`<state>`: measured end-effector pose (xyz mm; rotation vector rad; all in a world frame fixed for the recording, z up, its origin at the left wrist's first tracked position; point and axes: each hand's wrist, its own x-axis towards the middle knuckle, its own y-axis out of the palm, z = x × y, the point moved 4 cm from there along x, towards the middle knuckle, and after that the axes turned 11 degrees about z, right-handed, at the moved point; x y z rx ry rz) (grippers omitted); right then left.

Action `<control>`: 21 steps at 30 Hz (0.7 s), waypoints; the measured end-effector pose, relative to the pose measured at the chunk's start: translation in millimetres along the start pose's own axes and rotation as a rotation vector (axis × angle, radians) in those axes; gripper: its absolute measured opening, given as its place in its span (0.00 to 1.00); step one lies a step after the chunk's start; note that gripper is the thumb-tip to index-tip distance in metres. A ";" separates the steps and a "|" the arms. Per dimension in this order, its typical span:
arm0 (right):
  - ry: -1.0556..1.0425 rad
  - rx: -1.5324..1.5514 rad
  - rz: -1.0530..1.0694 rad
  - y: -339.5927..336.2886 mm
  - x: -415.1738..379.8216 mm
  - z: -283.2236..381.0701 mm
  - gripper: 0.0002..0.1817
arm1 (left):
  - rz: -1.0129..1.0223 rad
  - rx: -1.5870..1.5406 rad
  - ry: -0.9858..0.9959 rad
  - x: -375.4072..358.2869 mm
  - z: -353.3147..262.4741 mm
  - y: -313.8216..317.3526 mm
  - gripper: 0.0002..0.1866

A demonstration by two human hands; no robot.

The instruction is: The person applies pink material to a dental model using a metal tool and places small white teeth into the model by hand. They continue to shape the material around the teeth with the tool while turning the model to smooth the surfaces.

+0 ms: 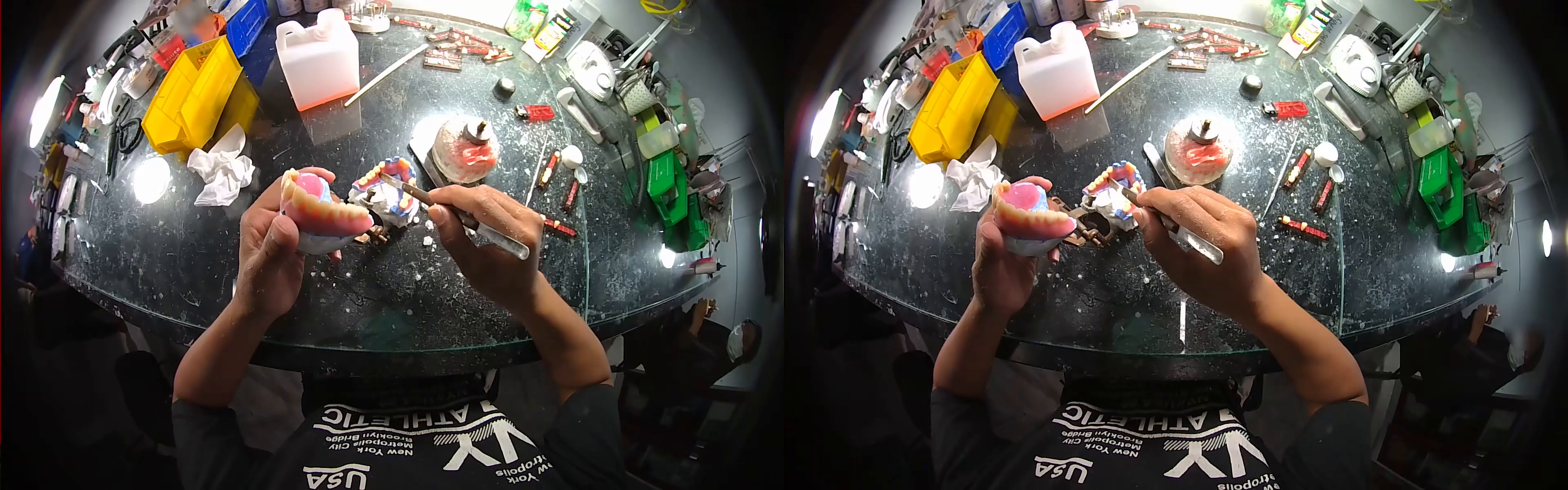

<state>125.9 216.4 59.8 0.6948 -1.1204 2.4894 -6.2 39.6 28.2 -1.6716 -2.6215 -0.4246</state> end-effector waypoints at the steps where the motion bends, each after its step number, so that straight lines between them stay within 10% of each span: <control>1: 0.004 0.001 0.002 -0.1 0.3 0.3 0.08 | -0.006 0.000 -0.002 0.3 -0.4 0.5 0.48; 21: -0.015 0.014 -0.003 9.6 -10.7 -2.8 0.08 | 0.012 0.060 0.037 6.3 4.8 -0.5 0.48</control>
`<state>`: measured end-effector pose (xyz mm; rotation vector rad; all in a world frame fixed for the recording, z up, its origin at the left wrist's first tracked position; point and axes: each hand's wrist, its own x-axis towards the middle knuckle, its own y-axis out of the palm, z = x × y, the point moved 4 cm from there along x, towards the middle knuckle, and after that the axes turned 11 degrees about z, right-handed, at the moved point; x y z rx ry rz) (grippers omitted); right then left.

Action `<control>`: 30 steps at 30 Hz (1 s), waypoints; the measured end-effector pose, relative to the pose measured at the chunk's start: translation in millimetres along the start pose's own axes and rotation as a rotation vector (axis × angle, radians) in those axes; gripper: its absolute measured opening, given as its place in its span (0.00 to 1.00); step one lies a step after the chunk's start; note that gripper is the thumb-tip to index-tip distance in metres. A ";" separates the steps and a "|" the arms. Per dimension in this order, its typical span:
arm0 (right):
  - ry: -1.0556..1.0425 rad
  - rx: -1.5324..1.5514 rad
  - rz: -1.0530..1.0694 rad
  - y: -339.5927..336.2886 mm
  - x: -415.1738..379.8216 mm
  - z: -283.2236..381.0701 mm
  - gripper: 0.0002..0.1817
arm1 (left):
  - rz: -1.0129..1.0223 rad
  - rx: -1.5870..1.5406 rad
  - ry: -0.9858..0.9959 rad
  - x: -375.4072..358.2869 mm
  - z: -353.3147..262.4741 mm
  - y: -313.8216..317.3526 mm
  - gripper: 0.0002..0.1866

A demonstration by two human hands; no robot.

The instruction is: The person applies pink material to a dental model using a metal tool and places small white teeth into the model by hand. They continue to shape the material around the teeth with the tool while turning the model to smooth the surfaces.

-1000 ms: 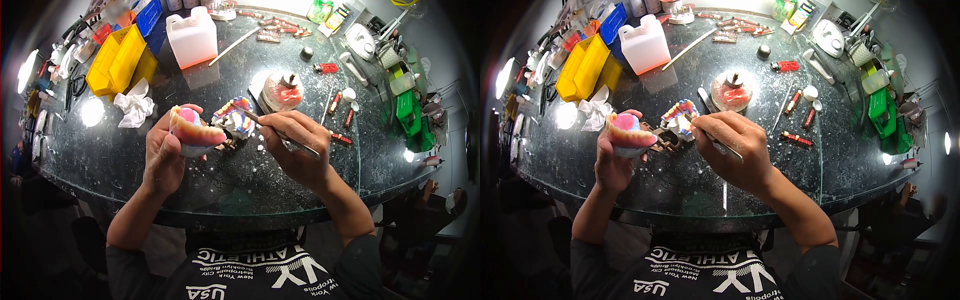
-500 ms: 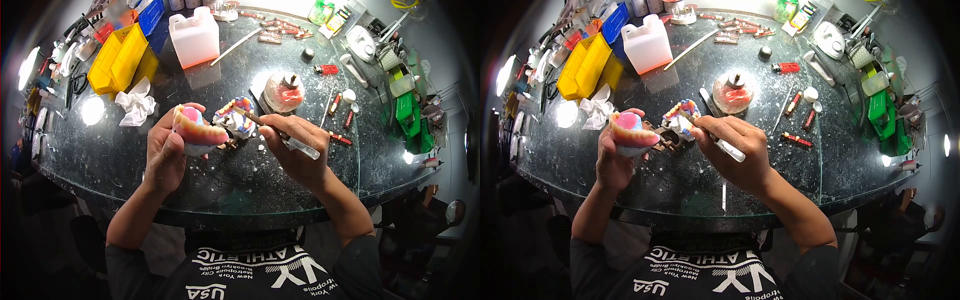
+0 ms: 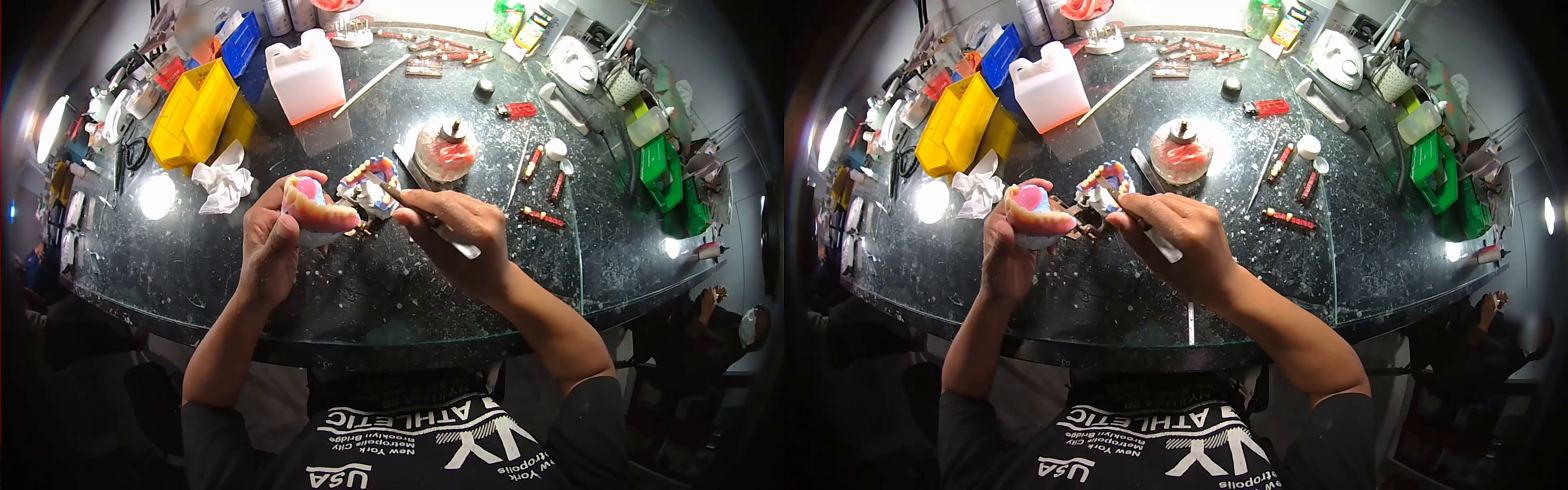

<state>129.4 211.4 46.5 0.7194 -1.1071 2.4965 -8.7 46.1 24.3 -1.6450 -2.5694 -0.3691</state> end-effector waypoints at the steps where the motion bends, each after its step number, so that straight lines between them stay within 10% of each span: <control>1: -0.004 0.006 -0.024 -3.8 0.3 1.8 0.08 | 0.008 -0.017 0.008 0.7 1.5 -3.0 0.46; 30: -0.081 -0.118 0.026 -1.2 3.2 6.4 0.06 | -0.017 -0.010 0.033 0.0 -3.2 1.3 0.39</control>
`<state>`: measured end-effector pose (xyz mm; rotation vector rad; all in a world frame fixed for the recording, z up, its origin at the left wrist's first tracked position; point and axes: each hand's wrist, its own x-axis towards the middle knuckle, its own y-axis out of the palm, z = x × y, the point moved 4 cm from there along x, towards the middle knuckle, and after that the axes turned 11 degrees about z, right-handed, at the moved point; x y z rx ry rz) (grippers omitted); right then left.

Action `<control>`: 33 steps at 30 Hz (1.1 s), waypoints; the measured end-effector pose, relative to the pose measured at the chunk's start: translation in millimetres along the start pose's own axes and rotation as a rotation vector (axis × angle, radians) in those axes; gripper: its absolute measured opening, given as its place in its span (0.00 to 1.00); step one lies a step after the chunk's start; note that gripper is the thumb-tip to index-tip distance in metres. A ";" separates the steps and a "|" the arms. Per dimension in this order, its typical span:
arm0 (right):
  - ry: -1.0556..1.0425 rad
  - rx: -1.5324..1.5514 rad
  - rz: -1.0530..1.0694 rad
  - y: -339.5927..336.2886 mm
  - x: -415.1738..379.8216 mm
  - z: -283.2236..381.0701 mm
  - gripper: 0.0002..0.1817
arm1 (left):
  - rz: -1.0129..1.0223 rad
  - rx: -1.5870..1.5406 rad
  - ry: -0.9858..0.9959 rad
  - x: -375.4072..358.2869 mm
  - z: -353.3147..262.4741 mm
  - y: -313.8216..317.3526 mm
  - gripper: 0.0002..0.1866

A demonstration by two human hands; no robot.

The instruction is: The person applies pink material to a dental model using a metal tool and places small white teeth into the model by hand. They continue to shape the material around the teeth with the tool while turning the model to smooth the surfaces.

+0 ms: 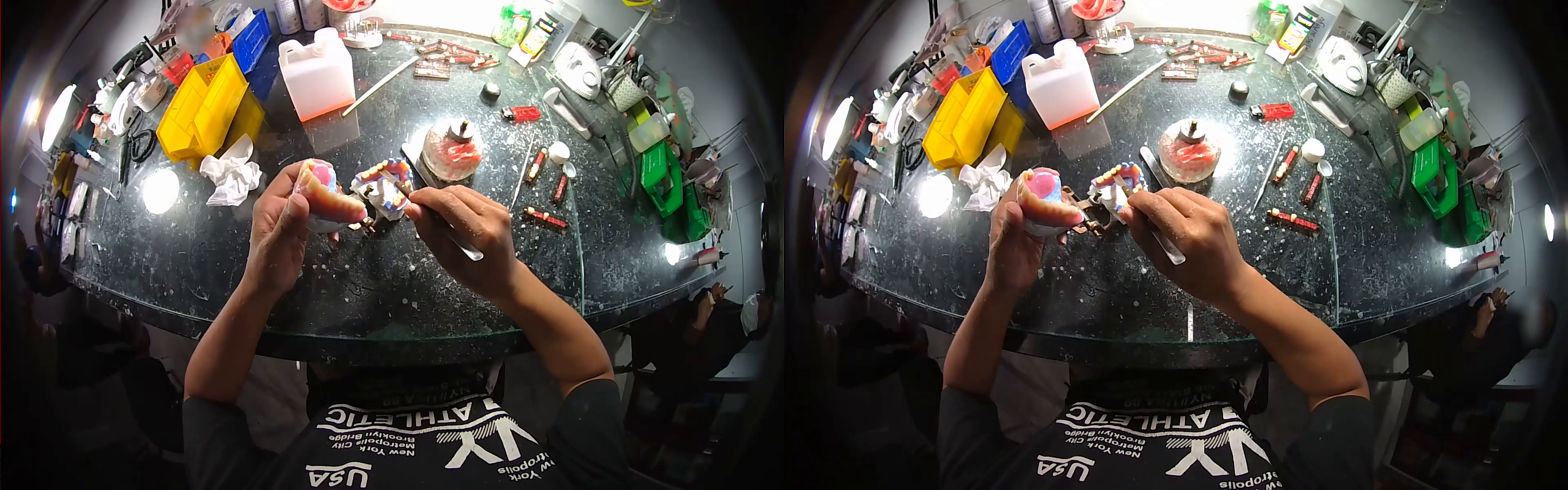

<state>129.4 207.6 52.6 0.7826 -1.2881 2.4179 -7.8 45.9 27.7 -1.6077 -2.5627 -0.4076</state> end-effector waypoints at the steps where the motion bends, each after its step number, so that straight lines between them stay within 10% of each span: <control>1: 0.009 0.004 0.006 -0.1 1.0 0.0 0.06 | 0.000 0.002 0.003 -0.1 0.3 -0.3 0.39; 33: 0.267 0.209 -0.141 -49.4 -3.6 -5.0 0.10 | -0.046 0.029 -0.035 0.9 3.5 -12.4 0.40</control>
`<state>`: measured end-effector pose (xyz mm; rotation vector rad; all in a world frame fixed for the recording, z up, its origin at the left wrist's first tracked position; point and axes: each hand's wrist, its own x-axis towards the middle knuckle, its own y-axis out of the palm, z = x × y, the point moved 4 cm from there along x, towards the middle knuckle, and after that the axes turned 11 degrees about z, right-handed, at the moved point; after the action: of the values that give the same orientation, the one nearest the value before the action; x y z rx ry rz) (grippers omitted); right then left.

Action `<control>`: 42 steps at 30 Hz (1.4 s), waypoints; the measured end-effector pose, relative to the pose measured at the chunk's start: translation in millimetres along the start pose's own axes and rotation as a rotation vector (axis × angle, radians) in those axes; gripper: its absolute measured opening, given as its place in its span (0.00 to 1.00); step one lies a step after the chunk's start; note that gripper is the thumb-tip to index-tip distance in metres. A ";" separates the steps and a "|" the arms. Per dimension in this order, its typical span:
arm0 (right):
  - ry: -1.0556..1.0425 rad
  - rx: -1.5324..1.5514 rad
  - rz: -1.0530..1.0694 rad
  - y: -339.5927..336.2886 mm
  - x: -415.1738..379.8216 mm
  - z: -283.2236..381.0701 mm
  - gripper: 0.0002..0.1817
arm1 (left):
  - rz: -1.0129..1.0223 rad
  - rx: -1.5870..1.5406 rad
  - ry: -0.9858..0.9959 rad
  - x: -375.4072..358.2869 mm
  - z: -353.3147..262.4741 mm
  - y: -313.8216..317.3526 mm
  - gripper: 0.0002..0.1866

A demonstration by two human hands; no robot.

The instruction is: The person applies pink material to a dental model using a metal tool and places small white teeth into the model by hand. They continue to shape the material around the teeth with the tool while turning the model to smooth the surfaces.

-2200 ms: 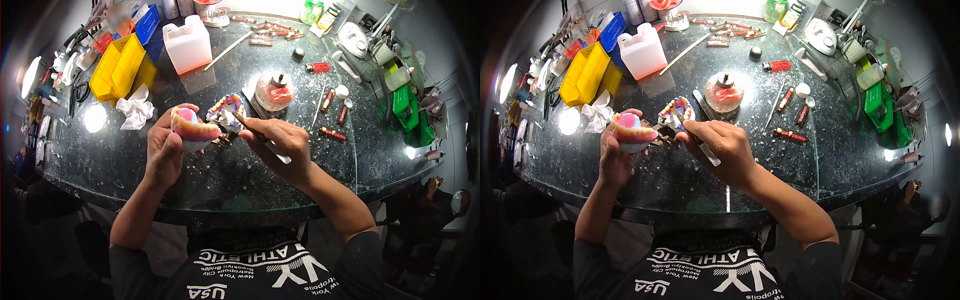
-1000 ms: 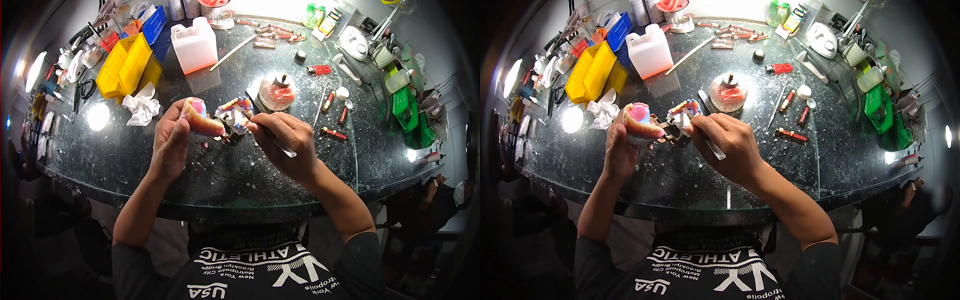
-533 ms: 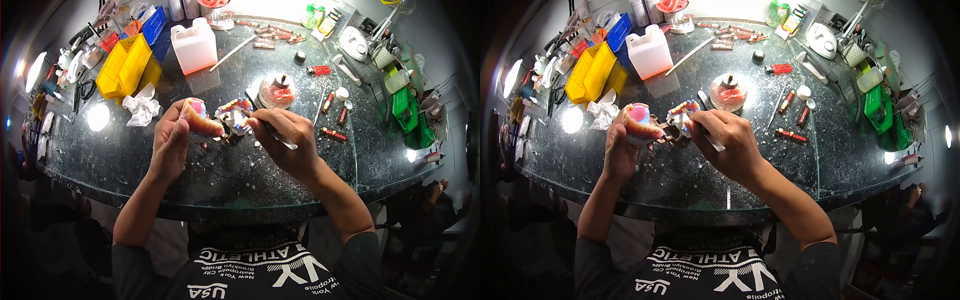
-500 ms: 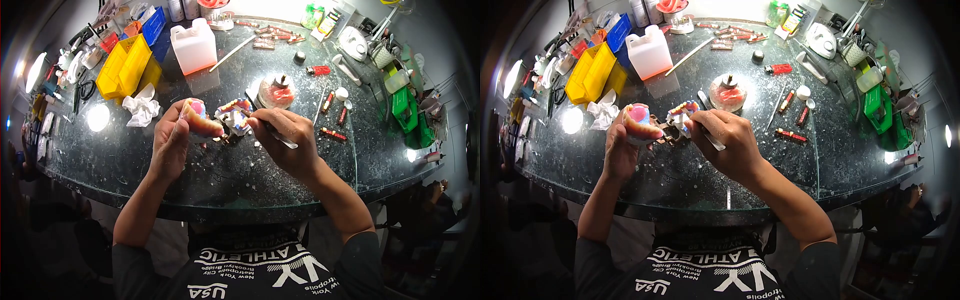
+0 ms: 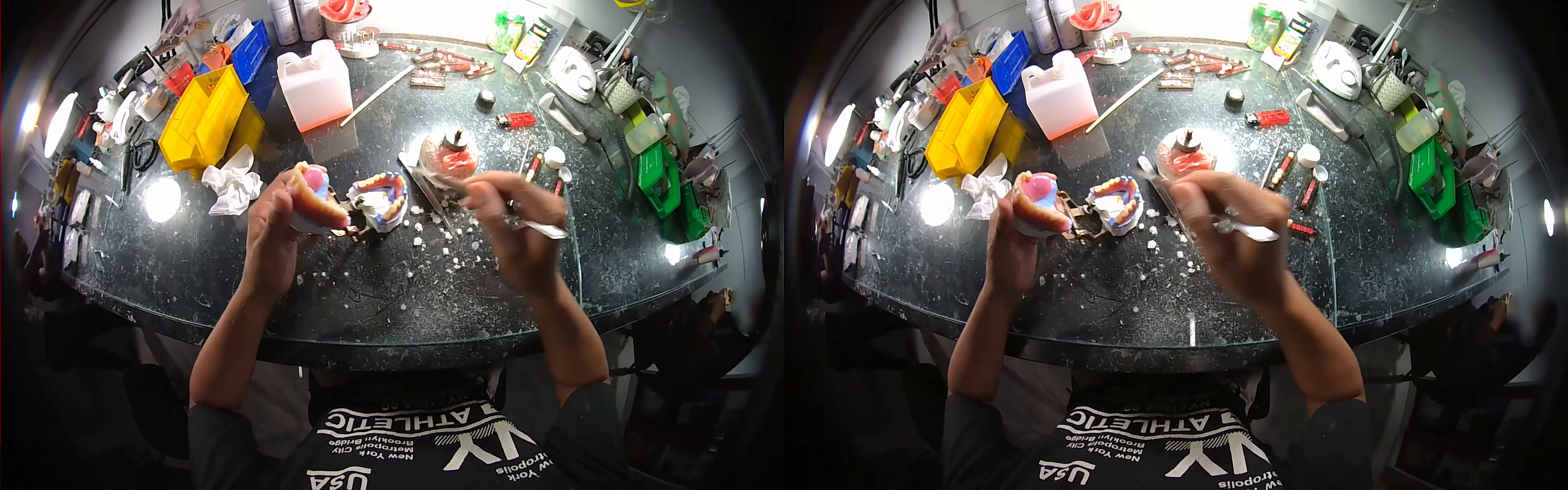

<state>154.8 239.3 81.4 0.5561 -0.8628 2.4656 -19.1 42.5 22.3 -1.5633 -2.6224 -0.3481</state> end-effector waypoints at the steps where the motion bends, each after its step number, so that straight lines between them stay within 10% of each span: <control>1: -0.048 0.050 -0.084 -11.2 -2.0 -9.3 0.10 | -0.019 -0.042 0.002 1.0 1.0 -3.6 0.39; 16: -0.003 0.011 -0.349 -54.2 -6.8 -16.8 0.07 | -0.147 -0.348 0.137 55.8 7.2 -26.6 0.26; 20: -0.011 -0.519 -0.229 -58.2 0.2 -29.3 0.08 | -0.235 -0.289 -0.112 84.1 6.0 -22.1 0.20; 27: 0.323 -0.760 0.194 -35.4 -11.0 -72.2 0.21 | 0.283 -0.289 -0.157 127.1 25.5 -22.4 0.22; 35: -0.043 -0.154 0.379 -1.3 -4.5 -31.8 0.04 | 0.431 -0.390 -0.235 126.0 32.2 1.7 0.17; 42: -0.046 0.159 0.624 52.8 2.4 -5.0 0.19 | 0.338 -0.391 -0.222 121.1 32.4 8.6 0.23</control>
<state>123.0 206.7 54.3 0.4442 -0.9761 3.1167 -67.9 157.9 13.2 -2.2454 -2.4753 -0.7321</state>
